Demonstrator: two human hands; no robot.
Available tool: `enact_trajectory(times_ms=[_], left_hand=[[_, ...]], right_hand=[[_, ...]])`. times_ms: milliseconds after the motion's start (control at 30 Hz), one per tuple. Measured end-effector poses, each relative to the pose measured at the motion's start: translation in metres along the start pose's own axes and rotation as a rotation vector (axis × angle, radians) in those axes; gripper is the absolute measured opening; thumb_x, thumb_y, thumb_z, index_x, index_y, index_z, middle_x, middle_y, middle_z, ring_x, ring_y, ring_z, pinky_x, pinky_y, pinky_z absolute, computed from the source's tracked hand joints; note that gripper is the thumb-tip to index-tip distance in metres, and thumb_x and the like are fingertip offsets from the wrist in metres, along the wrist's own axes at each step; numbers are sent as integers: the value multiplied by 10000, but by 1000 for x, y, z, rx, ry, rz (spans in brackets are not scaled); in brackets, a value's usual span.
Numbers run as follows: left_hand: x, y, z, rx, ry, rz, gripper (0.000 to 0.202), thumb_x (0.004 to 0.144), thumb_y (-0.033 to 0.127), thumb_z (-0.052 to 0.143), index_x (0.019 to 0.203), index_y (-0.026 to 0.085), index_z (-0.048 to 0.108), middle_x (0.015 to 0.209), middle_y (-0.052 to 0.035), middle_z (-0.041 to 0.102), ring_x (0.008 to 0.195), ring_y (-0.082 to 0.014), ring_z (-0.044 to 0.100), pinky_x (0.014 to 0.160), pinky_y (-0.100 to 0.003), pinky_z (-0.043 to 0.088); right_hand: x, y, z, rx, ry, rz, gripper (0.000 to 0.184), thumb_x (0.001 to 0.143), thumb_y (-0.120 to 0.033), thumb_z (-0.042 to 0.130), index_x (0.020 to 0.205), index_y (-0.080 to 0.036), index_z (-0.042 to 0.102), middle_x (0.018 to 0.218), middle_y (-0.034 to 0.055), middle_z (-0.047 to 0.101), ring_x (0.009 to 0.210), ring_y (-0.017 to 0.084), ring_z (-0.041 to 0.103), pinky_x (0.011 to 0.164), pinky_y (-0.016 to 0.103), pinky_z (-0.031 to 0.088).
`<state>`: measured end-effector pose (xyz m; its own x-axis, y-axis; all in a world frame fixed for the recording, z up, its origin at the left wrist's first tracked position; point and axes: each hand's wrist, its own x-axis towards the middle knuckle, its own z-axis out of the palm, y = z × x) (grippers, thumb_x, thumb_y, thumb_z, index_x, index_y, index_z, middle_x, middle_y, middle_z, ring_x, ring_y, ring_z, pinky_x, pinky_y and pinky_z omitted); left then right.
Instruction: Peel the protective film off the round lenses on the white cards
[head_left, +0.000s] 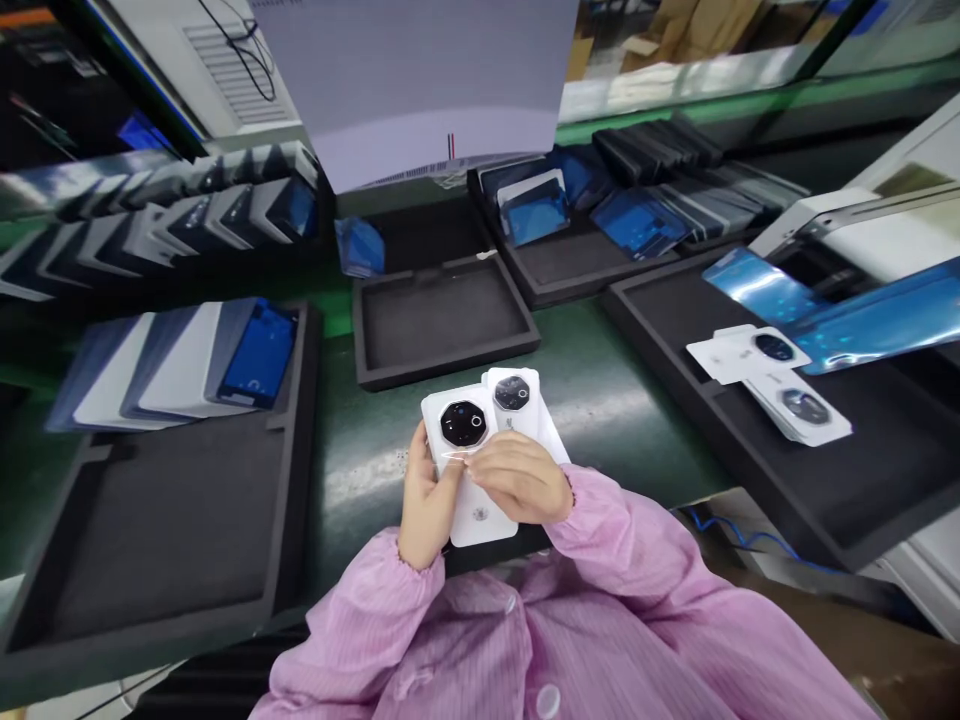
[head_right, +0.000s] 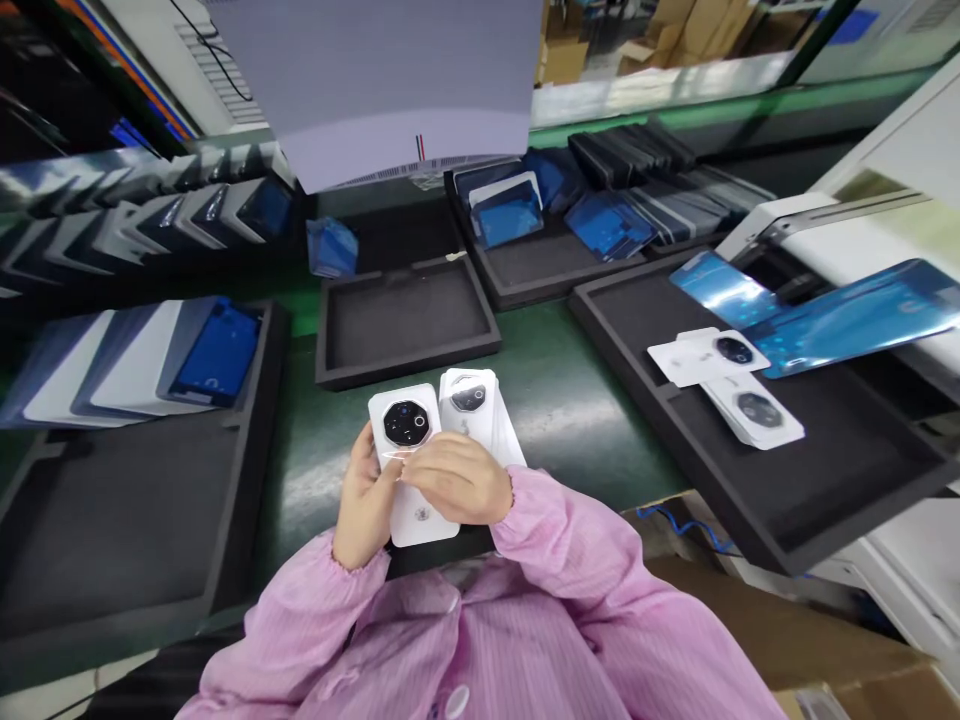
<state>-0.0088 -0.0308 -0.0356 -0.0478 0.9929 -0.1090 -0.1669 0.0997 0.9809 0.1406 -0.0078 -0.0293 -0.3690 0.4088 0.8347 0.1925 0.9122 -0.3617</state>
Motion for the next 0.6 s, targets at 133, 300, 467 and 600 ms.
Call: enact_trajectory(times_ms=[133, 300, 467, 600], left_hand=[[0, 1, 1, 15, 11, -26, 576, 827, 335, 631, 1342, 225, 398, 1309, -103, 551, 1175, -237, 556, 1023, -378, 412], [-1, 3, 2, -21, -2, -58, 580, 837, 331, 623, 1353, 240, 375, 1355, -106, 509, 1237, -253, 506, 1058, -408, 381], [-2, 2, 1, -18, -10, -39, 557, 835, 329, 632, 1336, 256, 399, 1288, -86, 562, 1185, -241, 547, 1036, -398, 406], [-2, 2, 1, -49, -4, -42, 563, 838, 313, 633, 1346, 273, 392, 1309, -76, 551, 1180, -228, 552, 1018, -374, 425]], right_hand=[[1, 0, -1, -21, 7, 18, 245, 838, -63, 528, 1057, -162, 572, 862, 90, 717, 906, 192, 687, 751, 355, 577], [4, 0, -2, -57, 26, 23, 224, 825, -42, 545, 1016, -151, 586, 842, 92, 720, 897, 197, 695, 752, 357, 569], [3, -1, -3, -108, 40, 58, 222, 817, -27, 557, 980, -172, 601, 844, 66, 724, 923, 196, 693, 782, 367, 558], [0, 1, 0, -130, 49, 78, 225, 799, -11, 583, 961, -165, 612, 857, 65, 721, 944, 210, 688, 795, 385, 550]])
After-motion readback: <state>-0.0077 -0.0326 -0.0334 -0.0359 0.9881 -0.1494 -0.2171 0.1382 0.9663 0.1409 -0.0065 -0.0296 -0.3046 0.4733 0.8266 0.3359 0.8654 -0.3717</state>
